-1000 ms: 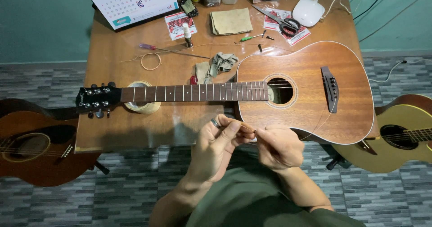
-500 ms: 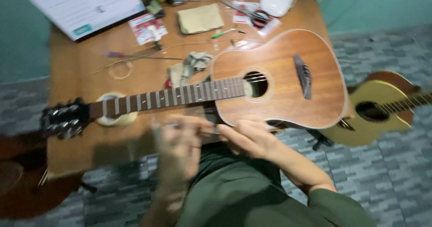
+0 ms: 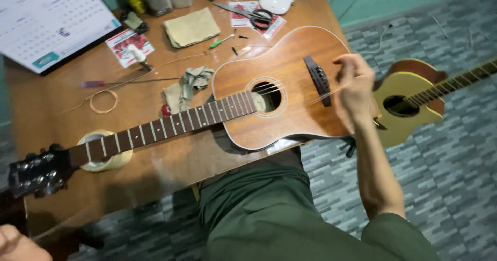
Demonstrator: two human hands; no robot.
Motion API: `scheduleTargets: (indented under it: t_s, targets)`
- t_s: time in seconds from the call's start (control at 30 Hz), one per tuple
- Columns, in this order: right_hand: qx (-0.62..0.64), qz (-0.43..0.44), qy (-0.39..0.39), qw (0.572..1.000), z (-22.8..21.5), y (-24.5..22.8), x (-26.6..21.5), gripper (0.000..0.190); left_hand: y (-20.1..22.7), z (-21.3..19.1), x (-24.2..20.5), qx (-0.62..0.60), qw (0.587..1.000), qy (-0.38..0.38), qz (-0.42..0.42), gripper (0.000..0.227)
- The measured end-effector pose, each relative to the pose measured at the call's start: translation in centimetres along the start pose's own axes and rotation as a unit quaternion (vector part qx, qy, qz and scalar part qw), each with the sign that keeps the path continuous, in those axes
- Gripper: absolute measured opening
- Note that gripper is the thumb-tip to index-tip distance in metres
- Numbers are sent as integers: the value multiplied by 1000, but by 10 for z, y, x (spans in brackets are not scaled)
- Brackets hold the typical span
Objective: The person replaces guitar strings on an acoustic guitar placed on a wooden table. They thread the string through the bridge, pull it taut, and wind it onto the tuning pegs at the headstock. The process is repeated for multiple strings.
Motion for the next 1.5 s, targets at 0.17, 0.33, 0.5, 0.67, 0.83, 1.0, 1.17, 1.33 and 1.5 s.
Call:
scheduleTargets:
  t_s: [0.17,0.33,0.5,0.67,0.83,1.0,1.17,1.33,1.5]
  targets:
    - [169,109,-217,955,-12,-63,7,28,-60,40,44,-507,787,-4,-351,20]
    - [314,22,-267,911,-36,92,83,29,-73,131,71,-806,55,132,-574,3]
    - [-136,58,-275,950,39,77,162,16,-31,159,192,-756,291,-121,-574,10]
    - [-244,67,-328,910,92,168,213,20,7,182,247,-679,381,-339,-527,7]
    - [-327,46,-398,856,142,203,234,20,52,290,225,-720,366,-345,-478,15]
    - [-390,-34,-430,813,155,198,213,24,68,334,240,-534,760,-306,-211,15]
    - [-380,-28,-407,831,154,183,211,24,71,342,239,-485,785,-353,-152,24]
    - [-341,-165,-241,894,117,176,213,42,63,317,234,-465,771,-408,-148,32]
    - [-264,-94,-230,932,44,63,103,24,48,281,172,-671,661,-195,-274,32]
Point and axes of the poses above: each hand's wrist, its own x-axis towards the middle knuckle, its own z-axis out of the palm, y = z × x, the point moved 8 cm from there along x, towards the middle knuckle, and after that the axes turned 5 degrees about -x, right-handed, at the moved point
